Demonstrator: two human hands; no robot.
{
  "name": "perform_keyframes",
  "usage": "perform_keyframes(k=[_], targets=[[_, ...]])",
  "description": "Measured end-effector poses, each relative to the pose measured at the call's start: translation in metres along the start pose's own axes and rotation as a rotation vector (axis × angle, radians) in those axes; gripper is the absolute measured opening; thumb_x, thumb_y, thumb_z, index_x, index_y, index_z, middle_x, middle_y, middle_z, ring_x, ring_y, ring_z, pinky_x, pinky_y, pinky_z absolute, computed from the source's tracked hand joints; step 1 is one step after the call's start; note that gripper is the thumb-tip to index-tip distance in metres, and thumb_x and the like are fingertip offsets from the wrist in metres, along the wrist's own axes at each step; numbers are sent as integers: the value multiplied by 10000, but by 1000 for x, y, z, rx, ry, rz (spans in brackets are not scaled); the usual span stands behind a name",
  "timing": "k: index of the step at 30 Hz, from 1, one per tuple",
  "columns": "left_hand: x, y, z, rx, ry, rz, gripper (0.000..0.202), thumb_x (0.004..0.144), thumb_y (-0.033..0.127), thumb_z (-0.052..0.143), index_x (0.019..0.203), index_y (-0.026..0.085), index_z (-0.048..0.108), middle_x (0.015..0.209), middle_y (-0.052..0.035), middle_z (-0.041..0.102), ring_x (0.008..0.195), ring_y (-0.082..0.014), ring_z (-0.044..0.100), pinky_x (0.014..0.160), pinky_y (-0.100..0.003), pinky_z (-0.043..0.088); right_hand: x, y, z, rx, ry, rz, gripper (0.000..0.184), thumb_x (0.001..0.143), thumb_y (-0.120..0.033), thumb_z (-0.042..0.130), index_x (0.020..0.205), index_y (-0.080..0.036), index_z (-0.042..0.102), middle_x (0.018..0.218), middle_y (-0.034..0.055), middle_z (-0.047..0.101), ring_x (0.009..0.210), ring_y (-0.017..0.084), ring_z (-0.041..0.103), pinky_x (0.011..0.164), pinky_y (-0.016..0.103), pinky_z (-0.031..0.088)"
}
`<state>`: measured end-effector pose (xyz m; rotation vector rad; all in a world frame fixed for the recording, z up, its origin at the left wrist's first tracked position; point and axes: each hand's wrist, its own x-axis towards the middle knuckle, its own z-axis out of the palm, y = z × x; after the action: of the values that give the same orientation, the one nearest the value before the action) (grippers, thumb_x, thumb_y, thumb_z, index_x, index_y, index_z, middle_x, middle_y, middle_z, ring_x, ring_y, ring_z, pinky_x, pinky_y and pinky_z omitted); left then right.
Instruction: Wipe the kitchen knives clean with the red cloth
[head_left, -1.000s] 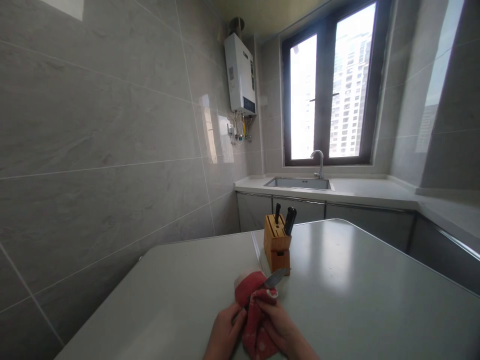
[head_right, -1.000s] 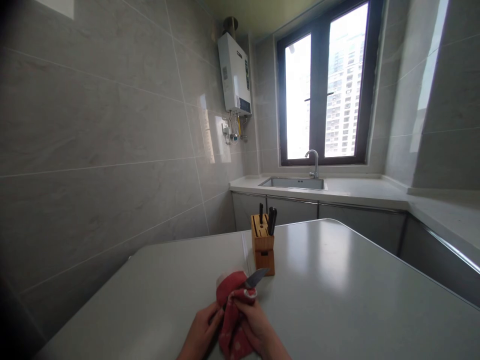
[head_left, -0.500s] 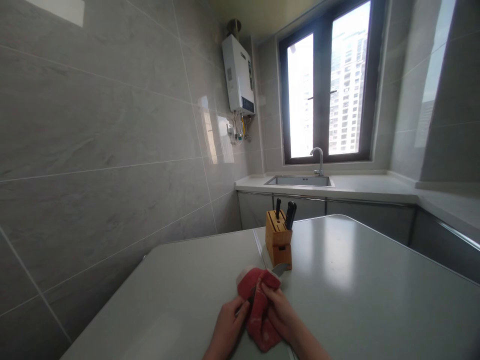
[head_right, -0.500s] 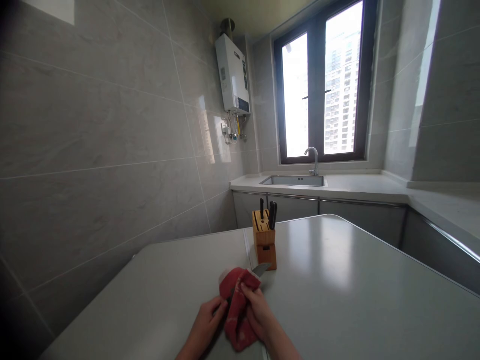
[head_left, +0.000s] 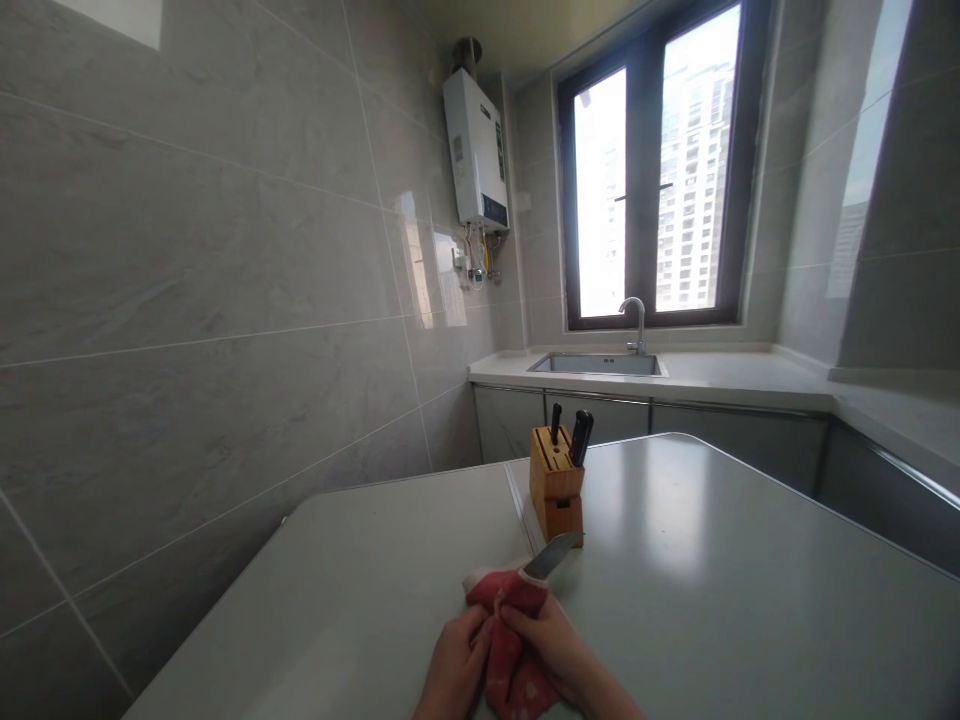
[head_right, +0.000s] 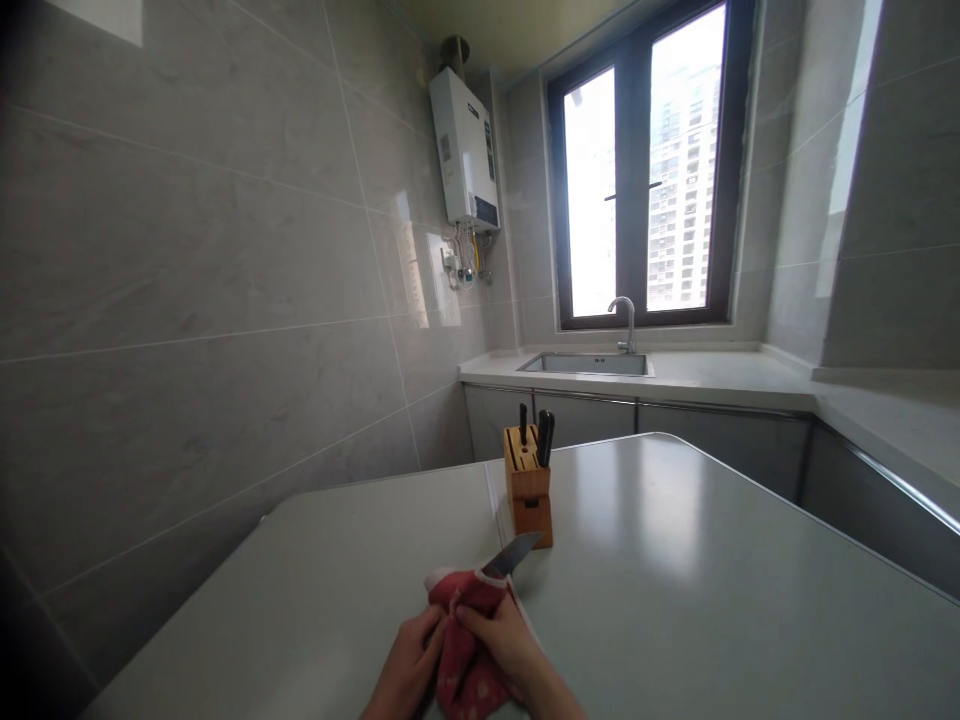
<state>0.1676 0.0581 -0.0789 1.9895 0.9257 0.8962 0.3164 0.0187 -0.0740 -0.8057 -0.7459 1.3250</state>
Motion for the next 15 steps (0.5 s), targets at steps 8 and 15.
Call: perform_keyframes(k=[8,15], targets=[[7,-10,0,19,-55,20,440,889,486,382,744,134,601,728,-53,627,697,-171,548,629,-228,401,5,3,0,-17,50,3,392,613,-310,780,942,-167,620,945,78,702,914,247,650,884,399,457],[8,-9,-4,-3,-58,7,436,879,498,402,753,140,616,730,-43,644,694,-165,552,635,-211,409,9,7,-1,17,82,7,370,586,-297,800,893,-168,639,910,66,710,871,230,660,848,358,478]])
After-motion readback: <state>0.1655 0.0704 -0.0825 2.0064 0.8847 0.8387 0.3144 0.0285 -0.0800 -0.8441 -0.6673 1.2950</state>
